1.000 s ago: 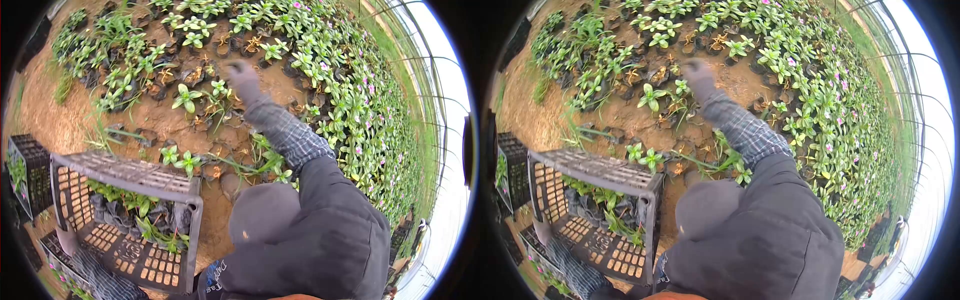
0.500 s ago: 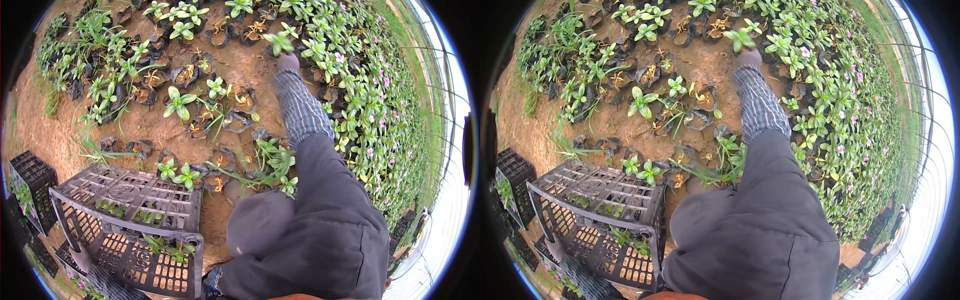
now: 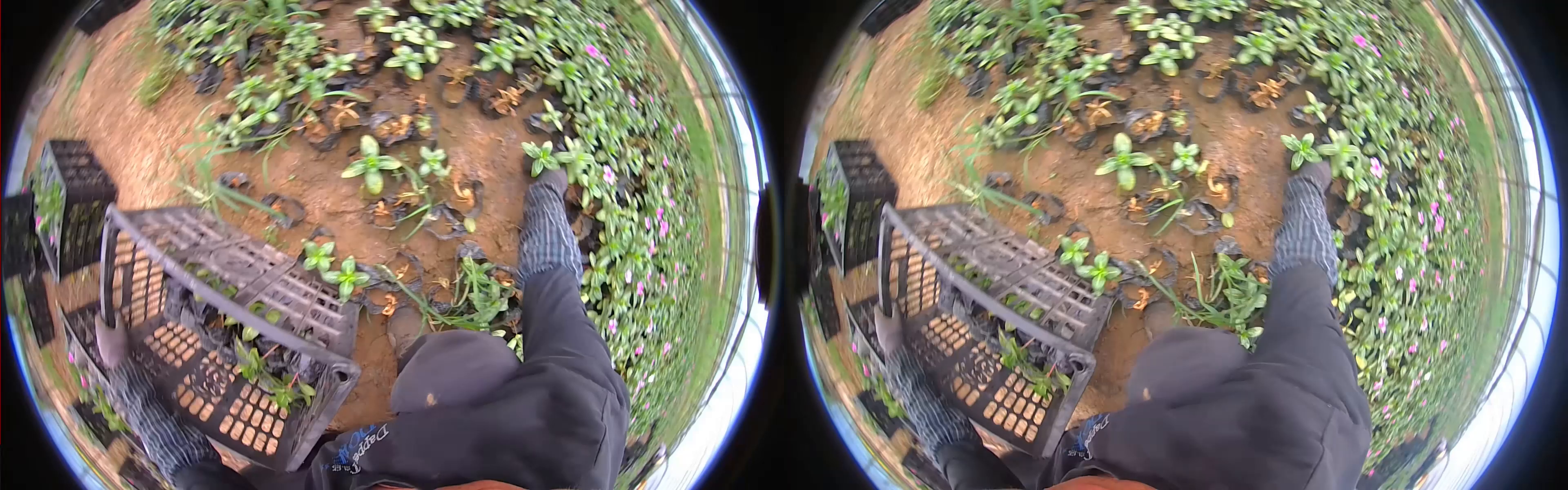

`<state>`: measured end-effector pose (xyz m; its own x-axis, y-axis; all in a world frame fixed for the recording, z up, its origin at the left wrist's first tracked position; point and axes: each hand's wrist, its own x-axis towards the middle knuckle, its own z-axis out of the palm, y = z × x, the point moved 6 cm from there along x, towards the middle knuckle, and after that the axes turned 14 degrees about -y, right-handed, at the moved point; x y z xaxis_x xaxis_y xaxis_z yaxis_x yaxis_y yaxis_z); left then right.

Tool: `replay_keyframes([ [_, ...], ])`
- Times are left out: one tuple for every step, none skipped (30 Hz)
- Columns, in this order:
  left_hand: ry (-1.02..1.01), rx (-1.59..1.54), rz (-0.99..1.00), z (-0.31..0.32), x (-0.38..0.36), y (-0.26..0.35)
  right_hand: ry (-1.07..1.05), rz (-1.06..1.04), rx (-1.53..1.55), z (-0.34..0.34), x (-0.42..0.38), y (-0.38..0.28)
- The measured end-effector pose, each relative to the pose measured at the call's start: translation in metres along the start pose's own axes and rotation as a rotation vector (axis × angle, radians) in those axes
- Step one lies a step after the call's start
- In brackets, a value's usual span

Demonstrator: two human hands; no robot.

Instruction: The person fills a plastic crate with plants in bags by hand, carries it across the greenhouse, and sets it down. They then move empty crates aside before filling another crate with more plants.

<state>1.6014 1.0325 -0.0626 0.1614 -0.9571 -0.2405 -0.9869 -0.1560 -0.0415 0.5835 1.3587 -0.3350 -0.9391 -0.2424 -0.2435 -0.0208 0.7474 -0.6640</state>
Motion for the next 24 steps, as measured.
replay_keyframes([
  [0.028,0.005,0.005,-0.001,-0.002,0.003,-0.037,-0.039,0.089,0.006,0.002,0.004],
  [0.039,0.019,0.009,-0.005,-0.007,0.011,-0.080,-0.101,0.144,0.012,0.005,0.006],
  [0.071,0.017,0.051,-0.007,-0.008,0.013,-0.217,-0.292,-0.250,0.028,0.016,-0.007],
  [0.066,0.030,0.049,-0.002,-0.002,0.005,-0.107,-0.538,-0.467,0.030,-0.029,-0.054],
  [0.070,0.030,0.036,-0.006,-0.008,0.015,0.008,-0.792,-0.674,0.031,-0.090,-0.104],
  [0.086,-0.028,0.100,-0.002,-0.004,0.009,0.030,-0.858,-0.564,0.041,-0.083,-0.117],
  [0.111,-0.042,0.142,-0.008,-0.011,0.019,0.037,-0.919,-0.449,0.057,-0.080,-0.129],
  [0.093,0.046,0.057,-0.005,-0.007,0.012,-0.266,-0.794,-0.080,0.057,-0.151,-0.188],
  [0.146,-0.008,0.148,-0.001,-0.001,0.005,-0.469,-0.607,0.306,0.055,-0.231,-0.250],
  [0.105,0.036,0.029,-0.005,-0.007,0.012,-0.540,-1.052,0.186,0.084,-0.211,-0.268],
  [0.109,0.085,-0.024,-0.005,-0.006,0.010,-0.585,-1.503,0.073,0.110,-0.200,-0.280],
  [0.081,0.081,-0.050,-0.008,-0.011,0.014,-0.728,-1.334,0.195,0.091,-0.294,-0.346],
  [0.061,0.069,-0.067,-0.011,-0.014,0.018,-0.802,-1.336,0.169,0.084,-0.375,-0.390],
  [0.073,0.087,-0.077,-0.010,-0.012,0.016,-0.846,-1.420,0.056,0.083,-0.438,-0.419],
  [0.086,0.103,-0.082,-0.009,-0.010,0.014,-0.859,-1.547,-0.101,0.083,-0.495,-0.438],
  [0.074,0.118,-0.102,-0.008,-0.010,0.013,-0.846,-1.667,-0.308,0.085,-0.546,-0.452],
  [0.060,0.135,-0.121,-0.009,-0.012,0.013,-0.828,-1.765,-0.552,0.091,-0.592,-0.456],
  [0.062,0.114,-0.104,-0.015,-0.022,0.020,-0.813,-1.848,-0.786,0.099,-0.632,-0.453],
  [0.084,0.157,-0.154,-0.016,-0.023,0.019,-0.826,-1.890,-0.993,0.109,-0.669,-0.451],
  [0.128,0.143,-0.129,-0.016,-0.028,0.020,-0.903,-2.028,-0.998,0.124,-0.698,-0.436],
  [0.174,0.129,-0.099,-0.017,-0.032,0.021,-0.979,-2.161,-0.997,0.143,-0.722,-0.412],
  [0.176,0.129,-0.086,-0.020,-0.034,0.016,-0.991,-2.181,-1.093,0.167,-0.734,-0.389],
  [0.094,0.077,-0.025,-0.021,-0.033,0.015,-0.977,-2.170,-1.164,0.195,-0.748,-0.361],
  [0.016,0.024,0.062,-0.021,-0.029,0.025,-1.004,-2.150,-1.192,0.224,-0.752,-0.330],
])
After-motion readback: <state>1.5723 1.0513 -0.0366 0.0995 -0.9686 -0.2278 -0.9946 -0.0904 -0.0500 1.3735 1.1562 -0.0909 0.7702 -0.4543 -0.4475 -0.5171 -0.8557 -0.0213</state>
